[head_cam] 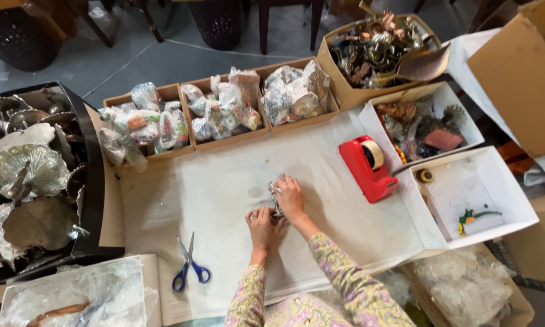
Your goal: The person unwraps a small silver figurine from bubble wrap and wipes it with a cloth. They then place the figurine on the table and pick up a piece of bubble wrap from a nearby box.
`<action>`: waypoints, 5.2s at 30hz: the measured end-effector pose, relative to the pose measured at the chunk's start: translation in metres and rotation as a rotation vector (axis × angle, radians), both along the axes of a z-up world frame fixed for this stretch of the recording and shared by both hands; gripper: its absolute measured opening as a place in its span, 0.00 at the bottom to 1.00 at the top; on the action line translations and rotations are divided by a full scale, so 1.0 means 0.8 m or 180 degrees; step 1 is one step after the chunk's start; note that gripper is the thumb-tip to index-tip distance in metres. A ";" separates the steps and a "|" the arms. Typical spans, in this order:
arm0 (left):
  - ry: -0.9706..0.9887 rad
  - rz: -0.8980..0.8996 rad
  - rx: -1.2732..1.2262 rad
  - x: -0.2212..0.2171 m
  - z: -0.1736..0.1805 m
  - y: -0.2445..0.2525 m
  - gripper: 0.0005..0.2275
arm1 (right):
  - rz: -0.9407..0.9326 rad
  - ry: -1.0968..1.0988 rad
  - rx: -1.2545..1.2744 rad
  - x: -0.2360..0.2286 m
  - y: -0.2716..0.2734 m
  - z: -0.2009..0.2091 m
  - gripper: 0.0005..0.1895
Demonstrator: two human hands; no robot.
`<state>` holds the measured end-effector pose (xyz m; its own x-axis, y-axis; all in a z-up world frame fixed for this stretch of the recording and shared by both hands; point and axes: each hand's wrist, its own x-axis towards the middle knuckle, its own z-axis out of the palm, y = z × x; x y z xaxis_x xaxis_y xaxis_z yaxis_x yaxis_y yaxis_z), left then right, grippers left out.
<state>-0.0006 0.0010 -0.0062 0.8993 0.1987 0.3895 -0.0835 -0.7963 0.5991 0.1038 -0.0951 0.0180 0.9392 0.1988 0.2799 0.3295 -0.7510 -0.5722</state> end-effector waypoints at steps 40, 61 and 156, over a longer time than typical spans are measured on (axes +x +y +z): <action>-0.0050 0.0347 -0.0233 0.017 -0.013 0.008 0.28 | -0.0703 -0.0424 0.0253 -0.028 -0.153 -0.036 0.09; 0.1844 -0.0001 -0.0043 0.171 -0.003 0.017 0.28 | -0.0613 -0.0347 0.0227 -0.026 -0.157 -0.036 0.08; 0.0545 -0.0302 -0.1539 -0.054 0.019 0.018 0.17 | 0.0742 0.2798 0.1894 -0.089 -0.108 -0.114 0.14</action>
<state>-0.0434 0.0155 0.0089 0.9649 0.2340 0.1190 -0.0104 -0.4188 0.9080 0.0328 -0.1813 -0.0730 0.8148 0.4532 -0.3616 -0.2747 -0.2474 -0.9291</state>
